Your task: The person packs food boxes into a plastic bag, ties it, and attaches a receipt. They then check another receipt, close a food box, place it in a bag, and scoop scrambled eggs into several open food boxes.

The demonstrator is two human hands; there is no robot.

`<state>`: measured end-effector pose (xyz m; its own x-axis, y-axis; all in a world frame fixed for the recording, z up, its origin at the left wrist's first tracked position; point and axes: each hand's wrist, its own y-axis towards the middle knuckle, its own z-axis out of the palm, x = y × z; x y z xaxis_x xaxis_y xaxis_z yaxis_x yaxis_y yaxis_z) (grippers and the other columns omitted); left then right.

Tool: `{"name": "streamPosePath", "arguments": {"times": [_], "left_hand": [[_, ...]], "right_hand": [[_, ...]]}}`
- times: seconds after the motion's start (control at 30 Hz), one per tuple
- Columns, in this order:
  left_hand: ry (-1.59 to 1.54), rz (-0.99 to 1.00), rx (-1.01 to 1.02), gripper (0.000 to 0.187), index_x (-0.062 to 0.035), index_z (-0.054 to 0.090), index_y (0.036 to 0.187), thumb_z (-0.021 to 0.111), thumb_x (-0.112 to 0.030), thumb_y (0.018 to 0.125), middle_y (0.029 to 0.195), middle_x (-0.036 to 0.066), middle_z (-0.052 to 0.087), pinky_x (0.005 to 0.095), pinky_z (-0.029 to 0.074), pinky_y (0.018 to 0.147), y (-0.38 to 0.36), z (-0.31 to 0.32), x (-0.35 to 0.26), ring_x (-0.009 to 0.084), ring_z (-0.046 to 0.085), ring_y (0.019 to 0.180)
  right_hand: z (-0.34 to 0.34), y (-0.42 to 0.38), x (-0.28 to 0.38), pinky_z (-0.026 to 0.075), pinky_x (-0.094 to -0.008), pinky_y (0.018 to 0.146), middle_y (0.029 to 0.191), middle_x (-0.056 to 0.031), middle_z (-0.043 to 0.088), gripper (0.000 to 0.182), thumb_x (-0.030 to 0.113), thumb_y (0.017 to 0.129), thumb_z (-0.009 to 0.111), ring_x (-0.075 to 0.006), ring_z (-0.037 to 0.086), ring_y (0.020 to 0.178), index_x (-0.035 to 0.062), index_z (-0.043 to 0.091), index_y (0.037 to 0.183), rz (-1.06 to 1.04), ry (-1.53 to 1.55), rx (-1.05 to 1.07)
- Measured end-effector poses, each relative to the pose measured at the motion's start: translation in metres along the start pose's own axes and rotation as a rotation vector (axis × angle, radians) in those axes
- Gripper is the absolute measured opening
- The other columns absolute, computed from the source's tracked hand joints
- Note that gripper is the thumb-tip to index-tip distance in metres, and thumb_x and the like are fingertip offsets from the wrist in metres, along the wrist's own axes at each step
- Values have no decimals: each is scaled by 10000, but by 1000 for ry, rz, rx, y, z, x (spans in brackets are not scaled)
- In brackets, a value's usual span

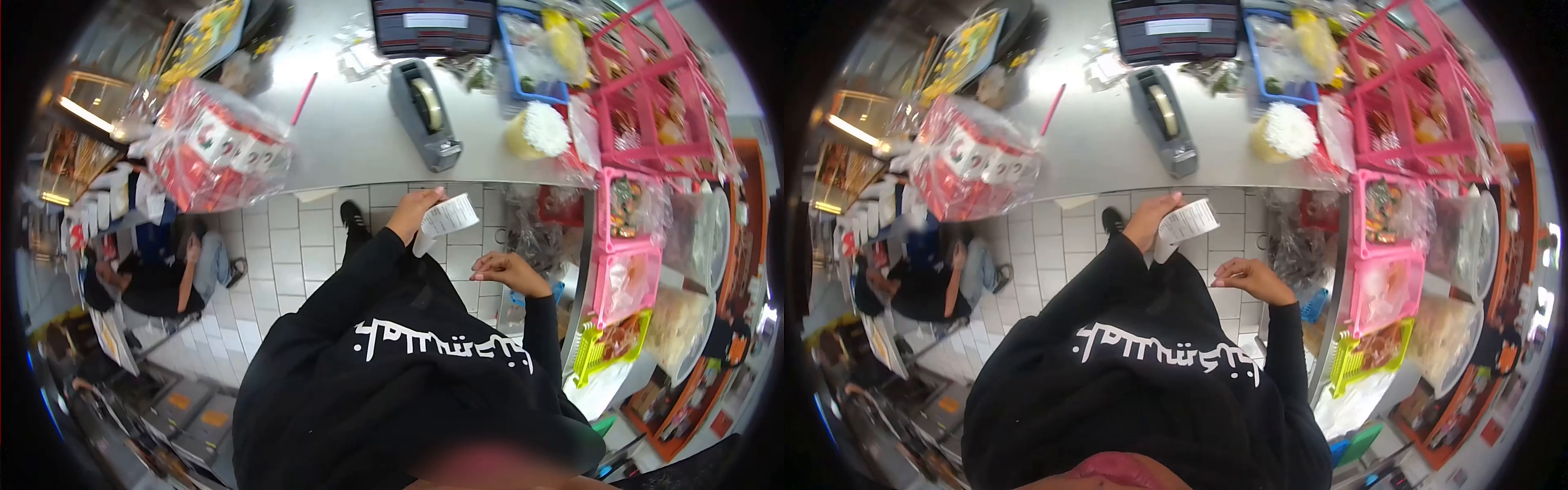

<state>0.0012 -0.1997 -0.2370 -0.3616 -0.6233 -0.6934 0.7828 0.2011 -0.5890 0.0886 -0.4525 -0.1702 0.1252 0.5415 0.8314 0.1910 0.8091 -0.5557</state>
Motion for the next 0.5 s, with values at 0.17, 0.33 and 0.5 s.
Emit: {"name": "streamPosePath", "arguments": {"times": [0.17, 0.33, 0.5], "left_hand": [[254, 313, 98, 343, 28, 650, 1074, 528, -275, 972, 1056, 80, 664, 269, 451, 864, -74, -43, -98, 133, 595, 958], [274, 637, 134, 300, 46, 660, 1070, 553, -209, 953, 1077, 118, 671, 297, 432, 937, -149, -140, -160, 166, 604, 1024], [222, 641, -285, 297, 36, 673, 1061, 589, -218, 932, 1072, 104, 678, 260, 440, 909, -196, -163, -239, 158, 614, 1009]], "right_hand": [[21, 52, 45, 469, -289, 844, 1003, -70, 655, 189, 212, 869, 676, -162, 602, 960, 33, 732, 894, -129, -12, 24], [48, 135, 124, 472, -266, 823, 1008, -47, 645, 190, 192, 887, 656, -120, 588, 906, 10, 705, 858, -505, -59, 172], [86, 224, 192, 493, -244, 743, 837, -37, 664, 251, 231, 905, 636, -111, 613, 757, -14, 677, 868, -447, 137, 171]]}}
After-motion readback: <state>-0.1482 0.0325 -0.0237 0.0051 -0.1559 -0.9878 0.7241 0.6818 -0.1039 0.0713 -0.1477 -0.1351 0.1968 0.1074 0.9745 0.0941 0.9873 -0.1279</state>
